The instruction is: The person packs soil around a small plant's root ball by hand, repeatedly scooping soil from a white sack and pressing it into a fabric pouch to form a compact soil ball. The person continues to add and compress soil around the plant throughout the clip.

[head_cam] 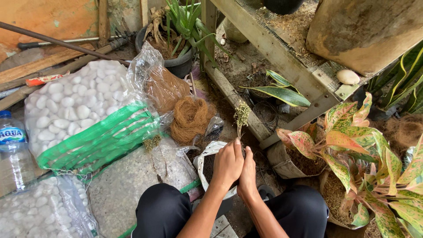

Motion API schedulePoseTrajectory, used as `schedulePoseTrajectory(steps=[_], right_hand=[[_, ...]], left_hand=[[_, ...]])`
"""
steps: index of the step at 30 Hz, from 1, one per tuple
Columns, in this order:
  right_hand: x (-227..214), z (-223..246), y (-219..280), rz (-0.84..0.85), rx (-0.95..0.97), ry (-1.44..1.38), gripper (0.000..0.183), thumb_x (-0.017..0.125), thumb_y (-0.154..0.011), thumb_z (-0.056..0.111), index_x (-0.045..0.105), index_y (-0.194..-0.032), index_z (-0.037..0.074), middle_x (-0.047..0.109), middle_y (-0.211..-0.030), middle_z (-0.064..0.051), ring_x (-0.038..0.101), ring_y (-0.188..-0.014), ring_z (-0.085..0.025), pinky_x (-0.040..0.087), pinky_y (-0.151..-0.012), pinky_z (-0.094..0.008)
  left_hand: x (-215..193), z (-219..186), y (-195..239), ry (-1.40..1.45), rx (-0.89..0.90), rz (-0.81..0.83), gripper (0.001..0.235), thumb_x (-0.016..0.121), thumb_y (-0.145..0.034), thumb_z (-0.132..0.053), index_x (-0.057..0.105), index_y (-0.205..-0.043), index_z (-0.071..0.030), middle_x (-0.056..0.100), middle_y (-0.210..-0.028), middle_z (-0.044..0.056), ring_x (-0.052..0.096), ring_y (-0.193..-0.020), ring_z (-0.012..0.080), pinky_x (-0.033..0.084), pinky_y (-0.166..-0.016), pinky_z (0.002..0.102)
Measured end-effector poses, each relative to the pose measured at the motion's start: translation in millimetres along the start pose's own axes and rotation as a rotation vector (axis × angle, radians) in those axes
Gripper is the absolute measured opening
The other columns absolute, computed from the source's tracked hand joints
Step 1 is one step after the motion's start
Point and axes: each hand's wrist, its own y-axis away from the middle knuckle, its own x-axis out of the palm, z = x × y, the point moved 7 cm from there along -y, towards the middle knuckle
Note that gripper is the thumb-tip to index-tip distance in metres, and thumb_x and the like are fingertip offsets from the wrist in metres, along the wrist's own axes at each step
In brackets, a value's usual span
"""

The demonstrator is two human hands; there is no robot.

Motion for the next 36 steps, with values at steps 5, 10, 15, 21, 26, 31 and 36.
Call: schedulePoseTrajectory(steps=[5, 10, 15, 21, 26, 31, 36], right_hand=[[0, -6, -3, 0.023, 0.028, 0.029, 0.055, 0.041, -0.109, 0.05, 0.056, -0.125, -0.001, 0.06, -0.105, -0.009, 0.058, -0.096, -0.018, 0.05, -0.083, -0.037], [-1, -6, -3, 0.036, 0.032, 0.054, 0.057, 0.04, -0.105, 0.048, 0.058, -0.132, 0.001, 0.065, -0.106, -0.01, 0.061, -0.098, -0.019, 0.051, -0.086, -0.036], [11, 9, 0, 0.066, 0.006, 0.056, 0.06, 0.04, -0.104, 0.047, 0.058, -0.14, 0.001, 0.068, -0.124, -0.014, 0.063, -0.11, -0.02, 0.05, -0.095, -0.035], [30, 36, 17, 0.158, 0.171, -0.053, 0.067, 0.039, -0.099, 0.05, 0.042, -0.153, 0.01, 0.056, -0.147, -0.019, 0.054, -0.136, -0.029, 0.046, -0.108, -0.044], [35, 65, 32, 0.181, 0.248, -0.024, 0.071, 0.029, -0.102, 0.064, 0.026, -0.157, 0.019, 0.039, -0.156, -0.017, 0.048, -0.141, -0.032, 0.047, -0.109, -0.052], [49, 94, 35, 0.343, 0.146, -0.165, 0.056, 0.033, -0.104, 0.052, 0.035, -0.152, 0.023, 0.042, -0.154, -0.015, 0.051, -0.132, -0.032, 0.052, -0.1, -0.052], [41, 80, 26, 0.205, 0.158, -0.158, 0.051, 0.032, -0.104, 0.049, 0.041, -0.149, 0.026, 0.054, -0.145, -0.006, 0.059, -0.126, -0.025, 0.054, -0.1, -0.047]], left_hand=[[10, 14, -3, 0.014, -0.059, 0.079, 0.054, 0.029, -0.108, -0.029, 0.057, -0.137, 0.006, 0.066, -0.127, 0.029, 0.069, -0.113, 0.0421, 0.056, -0.099, 0.045], [16, 24, -3, 0.008, -0.087, 0.095, 0.055, 0.028, -0.108, -0.031, 0.056, -0.139, 0.005, 0.061, -0.136, 0.028, 0.065, -0.121, 0.0416, 0.051, -0.107, 0.045], [8, 21, -8, 0.068, -0.053, 0.039, 0.061, 0.028, -0.107, -0.038, 0.054, -0.141, 0.005, 0.055, -0.147, 0.025, 0.055, -0.135, 0.0394, 0.041, -0.117, 0.045], [-11, -9, -6, 0.014, -0.062, 0.062, 0.089, 0.018, -0.101, -0.065, 0.02, -0.16, 0.001, 0.012, -0.166, 0.024, 0.004, -0.155, 0.0401, -0.005, -0.118, 0.063], [-40, -68, 10, -0.21, 0.358, -0.036, 0.09, 0.02, -0.1, -0.069, 0.031, -0.161, -0.003, 0.018, -0.17, 0.024, 0.01, -0.158, 0.0431, -0.003, -0.121, 0.067], [-52, -92, 23, -0.162, 0.623, -0.085, 0.074, 0.04, -0.105, -0.059, 0.053, -0.149, -0.001, 0.042, -0.164, 0.023, 0.032, -0.158, 0.0409, 0.016, -0.128, 0.065], [-43, -77, 19, -0.036, 0.632, -0.023, 0.066, 0.042, -0.108, -0.05, 0.059, -0.142, 0.003, 0.054, -0.155, 0.023, 0.042, -0.152, 0.0413, 0.033, -0.126, 0.051]])
